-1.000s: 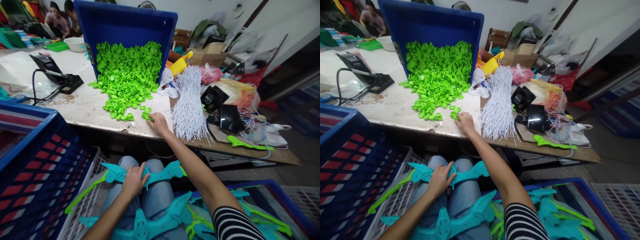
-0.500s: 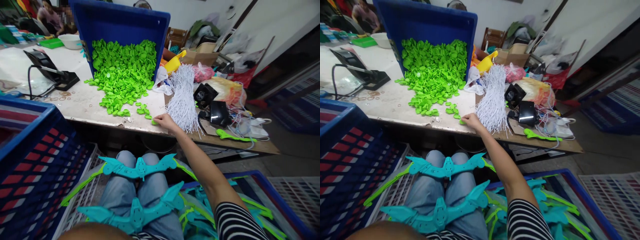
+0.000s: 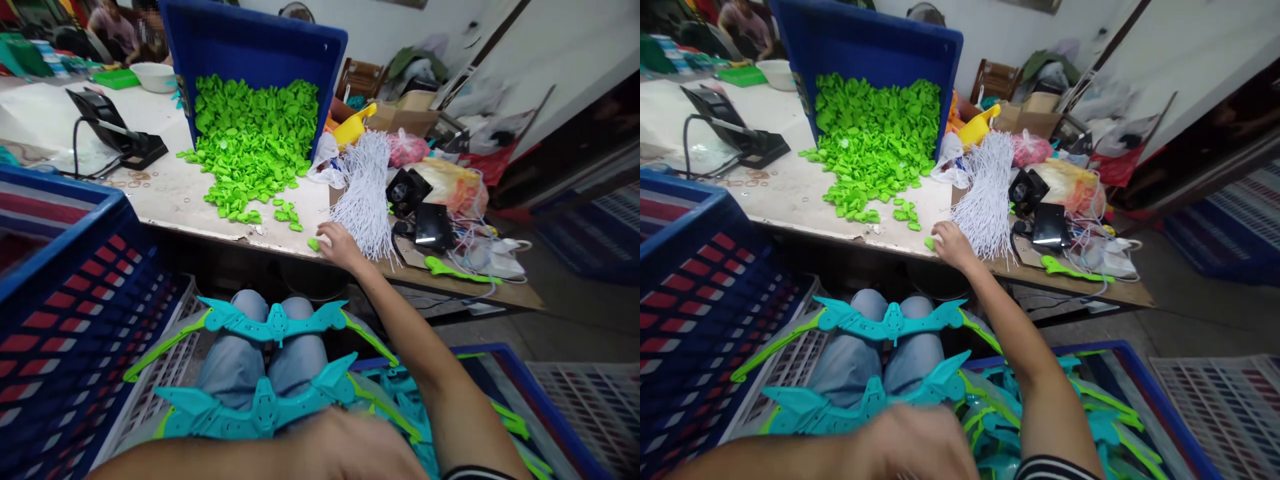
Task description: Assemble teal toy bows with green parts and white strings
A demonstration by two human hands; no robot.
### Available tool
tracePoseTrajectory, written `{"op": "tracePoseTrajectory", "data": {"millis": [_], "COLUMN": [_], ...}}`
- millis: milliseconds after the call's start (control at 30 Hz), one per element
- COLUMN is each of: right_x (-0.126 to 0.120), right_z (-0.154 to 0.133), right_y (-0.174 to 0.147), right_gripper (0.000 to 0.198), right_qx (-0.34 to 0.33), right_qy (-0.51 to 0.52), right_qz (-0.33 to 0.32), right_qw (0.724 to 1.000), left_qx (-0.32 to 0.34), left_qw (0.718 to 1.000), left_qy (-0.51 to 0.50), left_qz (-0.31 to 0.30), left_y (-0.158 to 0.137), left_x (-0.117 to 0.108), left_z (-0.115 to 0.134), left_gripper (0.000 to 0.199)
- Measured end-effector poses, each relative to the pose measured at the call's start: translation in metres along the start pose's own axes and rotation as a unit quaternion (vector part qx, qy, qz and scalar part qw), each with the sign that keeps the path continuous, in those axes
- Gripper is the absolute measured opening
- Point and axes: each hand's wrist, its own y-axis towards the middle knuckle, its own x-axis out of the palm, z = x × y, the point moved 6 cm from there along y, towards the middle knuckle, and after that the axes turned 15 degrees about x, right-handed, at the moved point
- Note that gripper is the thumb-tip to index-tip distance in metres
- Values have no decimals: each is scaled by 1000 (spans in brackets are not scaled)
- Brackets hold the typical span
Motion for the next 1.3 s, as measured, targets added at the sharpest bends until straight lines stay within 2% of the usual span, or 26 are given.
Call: {"op": "tracePoseTrajectory", "data": {"millis": [33,67,100,133,200,267,300,367,400,500,600,633,733,833,933,1167,1233,1300], "right_x": [2,6,9,12,13,12,12,13,12,7,0,0,15,42,65,86,89,94], "right_z": [-1,-2,-1,-1,-4,-12,-16,-21,-21,-20,-29,-31,-34,-48,-66,-75,-69,-60], "right_y": [-2,-2,-3,-2,-4,-8,-10,-12,-11,-22,-61,-77,-128,-174,-202,-203,-202,-201], "right_gripper": [22,20,19,19,16,13,11,11,12,14,15,16,19,21,21,22,18,18], "right_qx": [-61,-103,-124,-129,-120,-111,-112,-119,-114,-79,-50,-44,-46,-96,-124,-99,-66,-1], "right_qy": [12,21,27,27,4,-48,-74,-105,-111,-70,67,115,198,194,176,133,150,181], "right_qz": [-22,-49,-72,-90,-103,-104,-107,-109,-101,-70,-25,-10,4,-19,-28,-25,-32,-42], "right_qw": [998,993,989,987,987,987,985,981,982,992,996,992,979,976,976,986,986,983], "left_qx": [-22,-70,-108,-136,-147,-125,-114,-94,-95,-130,-181,-195,-278,-352,-376,-366,-357,-331], "left_qw": [999,992,977,958,924,896,885,888,900,948,956,955,945,923,909,914,918,928], "left_qy": [22,81,162,237,352,425,451,449,423,266,103,73,-4,-78,-136,-141,-136,-117], "left_qz": [20,63,92,91,43,2,1,-19,-35,-121,-207,-212,-173,-133,-118,-100,-109,-121], "left_y": [-3,-11,-22,-35,-60,-81,-87,-86,-80,-51,-29,-24,-25,-38,-44,-45,-45,-42], "left_x": [-12,-26,-35,-38,-29,-17,-17,-22,-29,-48,-55,-58,-66,-64,-56,-59,-60,-61], "left_z": [-25,-54,-81,-106,-148,-177,-187,-205,-212,-212,-196,-195,-212,-231,-234,-232,-231,-230], "left_gripper": [35,34,34,37,48,54,54,46,43,38,40,42,48,52,54,57,56,53]}}
